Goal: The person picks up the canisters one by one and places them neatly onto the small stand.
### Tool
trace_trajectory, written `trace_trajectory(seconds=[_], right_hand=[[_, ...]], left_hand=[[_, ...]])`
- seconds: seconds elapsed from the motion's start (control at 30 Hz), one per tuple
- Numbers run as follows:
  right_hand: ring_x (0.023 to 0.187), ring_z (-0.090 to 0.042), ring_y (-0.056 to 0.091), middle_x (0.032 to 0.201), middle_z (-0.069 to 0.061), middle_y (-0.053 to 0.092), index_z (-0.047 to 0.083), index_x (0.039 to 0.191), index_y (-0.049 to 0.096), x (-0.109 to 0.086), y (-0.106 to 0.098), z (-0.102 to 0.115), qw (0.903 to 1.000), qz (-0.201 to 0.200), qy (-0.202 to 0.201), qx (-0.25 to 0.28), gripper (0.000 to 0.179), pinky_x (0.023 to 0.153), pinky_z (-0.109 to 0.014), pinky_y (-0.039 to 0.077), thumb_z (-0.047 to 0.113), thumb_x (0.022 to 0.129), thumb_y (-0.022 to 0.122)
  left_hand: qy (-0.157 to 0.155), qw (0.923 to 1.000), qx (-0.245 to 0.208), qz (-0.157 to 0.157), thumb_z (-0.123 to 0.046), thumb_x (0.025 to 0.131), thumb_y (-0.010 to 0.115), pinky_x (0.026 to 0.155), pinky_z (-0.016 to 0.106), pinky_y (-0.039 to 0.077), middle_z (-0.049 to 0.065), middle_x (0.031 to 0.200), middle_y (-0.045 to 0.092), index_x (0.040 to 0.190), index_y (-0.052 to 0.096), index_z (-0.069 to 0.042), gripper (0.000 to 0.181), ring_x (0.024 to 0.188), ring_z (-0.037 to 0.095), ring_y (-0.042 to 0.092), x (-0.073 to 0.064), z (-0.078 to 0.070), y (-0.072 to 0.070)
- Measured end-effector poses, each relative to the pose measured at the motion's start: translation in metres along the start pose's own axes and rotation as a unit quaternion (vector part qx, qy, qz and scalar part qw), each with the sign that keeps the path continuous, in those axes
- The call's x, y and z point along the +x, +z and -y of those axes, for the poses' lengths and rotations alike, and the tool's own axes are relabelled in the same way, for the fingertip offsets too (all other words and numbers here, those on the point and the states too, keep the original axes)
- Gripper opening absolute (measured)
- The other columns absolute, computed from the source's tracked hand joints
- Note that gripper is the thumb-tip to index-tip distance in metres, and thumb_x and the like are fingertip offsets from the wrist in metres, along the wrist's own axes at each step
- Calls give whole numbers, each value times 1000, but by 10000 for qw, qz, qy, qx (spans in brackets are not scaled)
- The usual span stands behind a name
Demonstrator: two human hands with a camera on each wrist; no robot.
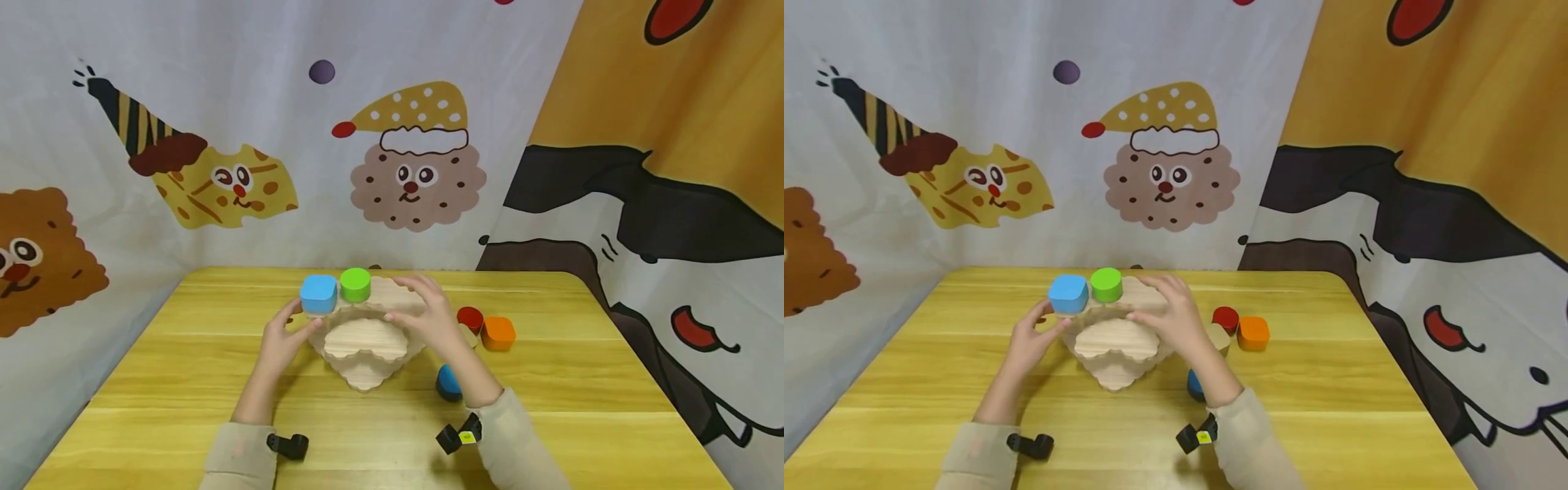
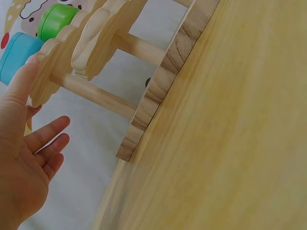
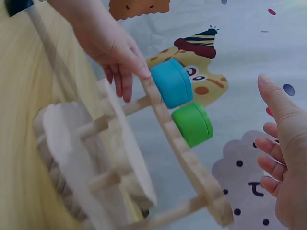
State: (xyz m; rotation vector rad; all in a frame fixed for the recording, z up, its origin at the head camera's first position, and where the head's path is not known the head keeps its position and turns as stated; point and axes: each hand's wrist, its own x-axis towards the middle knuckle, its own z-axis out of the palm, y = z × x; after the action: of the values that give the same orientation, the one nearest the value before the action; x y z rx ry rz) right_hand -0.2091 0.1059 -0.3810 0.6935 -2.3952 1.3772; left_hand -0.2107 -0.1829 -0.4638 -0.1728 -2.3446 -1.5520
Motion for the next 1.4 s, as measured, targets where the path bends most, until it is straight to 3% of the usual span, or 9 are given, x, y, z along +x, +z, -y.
trace_trajectory(seconds=[0.37,0.67,1.13,1.4], right_hand=[[106,-27,53,119,-1,60,10,125,62,-38,-20,-27,9981,49,-265,-550,60,87,-46,46,24,71,85],[103,-32,51,120,-2,61,12,124,63,-67,-30,-48,9992,238,91,-322,57,84,-56,45,17,72,85],[109,-27,52,123,-7,59,8,125,61,-103,-42,-72,9975,523,411,-254,58,89,-54,44,25,74,83],[108,-24,52,119,-6,62,3,123,61,-118,-47,-87,9972,447,403,-451,58,88,-53,44,25,73,83]], left_hand=[[-16,10000,6,27,-27,85,75,97,50,32,19,124,58,135,51,0,61,115,32,49,0,0,0],[45,10000,14,19,-26,85,75,97,52,33,19,123,58,134,51,0,60,115,33,50,0,1,0],[13,10000,24,20,-25,85,75,97,51,33,20,123,58,134,51,0,60,114,33,50,-1,1,0],[43,10000,-13,-16,-24,85,75,96,49,33,19,121,59,133,52,-1,58,114,33,50,0,0,0]])
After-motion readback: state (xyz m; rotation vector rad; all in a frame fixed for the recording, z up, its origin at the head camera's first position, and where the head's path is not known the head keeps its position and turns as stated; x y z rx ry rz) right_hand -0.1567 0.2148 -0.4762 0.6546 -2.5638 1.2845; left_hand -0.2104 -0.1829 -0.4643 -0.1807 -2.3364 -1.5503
